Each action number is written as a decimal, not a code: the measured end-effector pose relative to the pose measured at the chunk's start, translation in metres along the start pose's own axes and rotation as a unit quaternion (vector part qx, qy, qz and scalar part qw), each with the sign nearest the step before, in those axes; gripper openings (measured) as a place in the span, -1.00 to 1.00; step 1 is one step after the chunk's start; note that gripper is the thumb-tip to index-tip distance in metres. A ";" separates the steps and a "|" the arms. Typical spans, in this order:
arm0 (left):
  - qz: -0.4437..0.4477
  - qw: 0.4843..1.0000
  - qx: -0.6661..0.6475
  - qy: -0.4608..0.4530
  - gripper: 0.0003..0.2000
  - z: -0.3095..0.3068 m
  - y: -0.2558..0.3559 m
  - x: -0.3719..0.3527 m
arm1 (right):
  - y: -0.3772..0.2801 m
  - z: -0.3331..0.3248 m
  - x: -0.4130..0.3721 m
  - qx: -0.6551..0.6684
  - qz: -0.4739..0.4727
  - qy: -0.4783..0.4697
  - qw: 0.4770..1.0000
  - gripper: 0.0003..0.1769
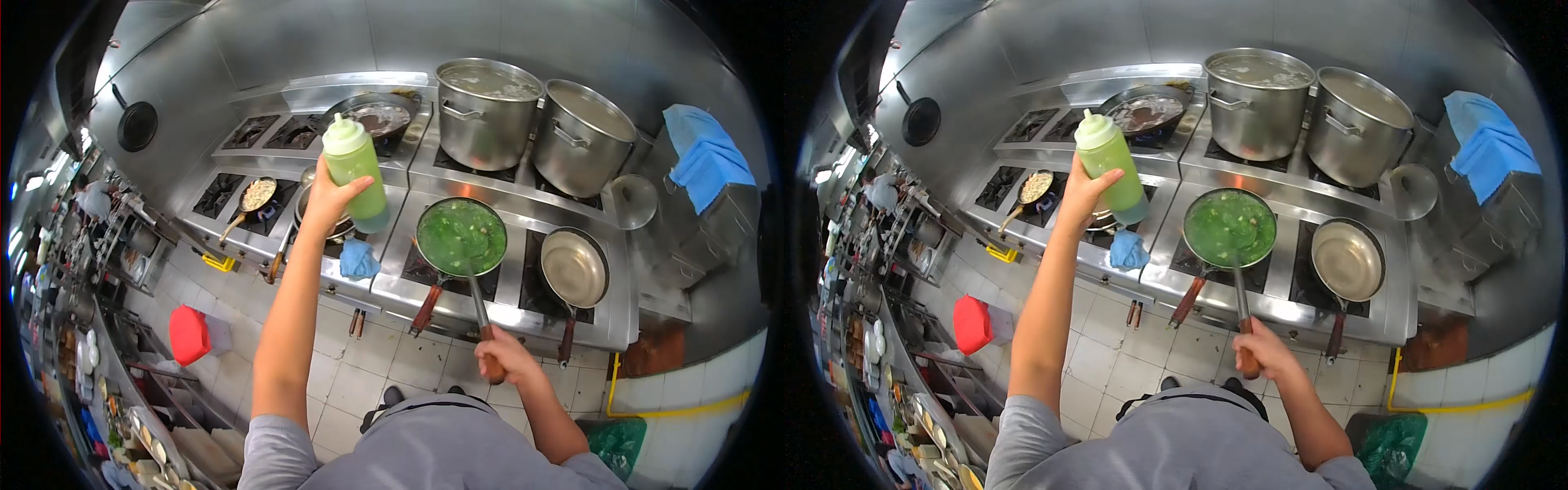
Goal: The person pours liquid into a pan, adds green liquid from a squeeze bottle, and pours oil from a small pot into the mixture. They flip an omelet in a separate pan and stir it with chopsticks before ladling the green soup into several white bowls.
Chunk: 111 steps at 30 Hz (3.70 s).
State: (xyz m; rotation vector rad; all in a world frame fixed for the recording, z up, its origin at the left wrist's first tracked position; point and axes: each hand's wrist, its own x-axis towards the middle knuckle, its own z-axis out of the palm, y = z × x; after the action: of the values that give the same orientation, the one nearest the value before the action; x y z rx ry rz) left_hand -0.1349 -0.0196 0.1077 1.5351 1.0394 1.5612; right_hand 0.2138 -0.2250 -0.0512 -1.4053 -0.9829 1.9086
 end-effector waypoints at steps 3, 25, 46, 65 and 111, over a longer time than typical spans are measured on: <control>-0.010 1.000 0.020 -0.003 -0.22 0.001 -0.017 -0.011 | -0.001 -0.048 0.019 0.379 -0.008 -0.159 0.912 -0.41; -0.088 0.995 0.042 0.029 -0.15 -0.009 -0.099 -0.113 | -0.003 -0.013 -0.012 0.110 0.025 -0.009 0.994 -0.06; 0.002 0.998 -0.040 0.049 -0.34 0.000 -0.036 -0.018 | 0.007 0.006 0.018 -0.123 -0.014 0.088 0.988 -0.47; -0.255 0.587 0.619 -0.456 -0.36 0.075 -0.101 -0.019 | -0.002 -0.056 0.015 0.398 -0.019 -0.179 0.899 -0.55; -0.029 0.994 0.025 0.098 -0.23 -0.015 -0.007 -0.070 | -0.013 -0.042 -0.001 -0.071 0.000 -0.032 0.997 -0.37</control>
State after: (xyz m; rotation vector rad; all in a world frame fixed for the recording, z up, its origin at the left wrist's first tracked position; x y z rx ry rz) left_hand -0.1466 -0.0807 0.0718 1.3920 1.2289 1.6833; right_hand 0.2547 -0.2093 -0.0472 -1.4305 -1.1691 1.9273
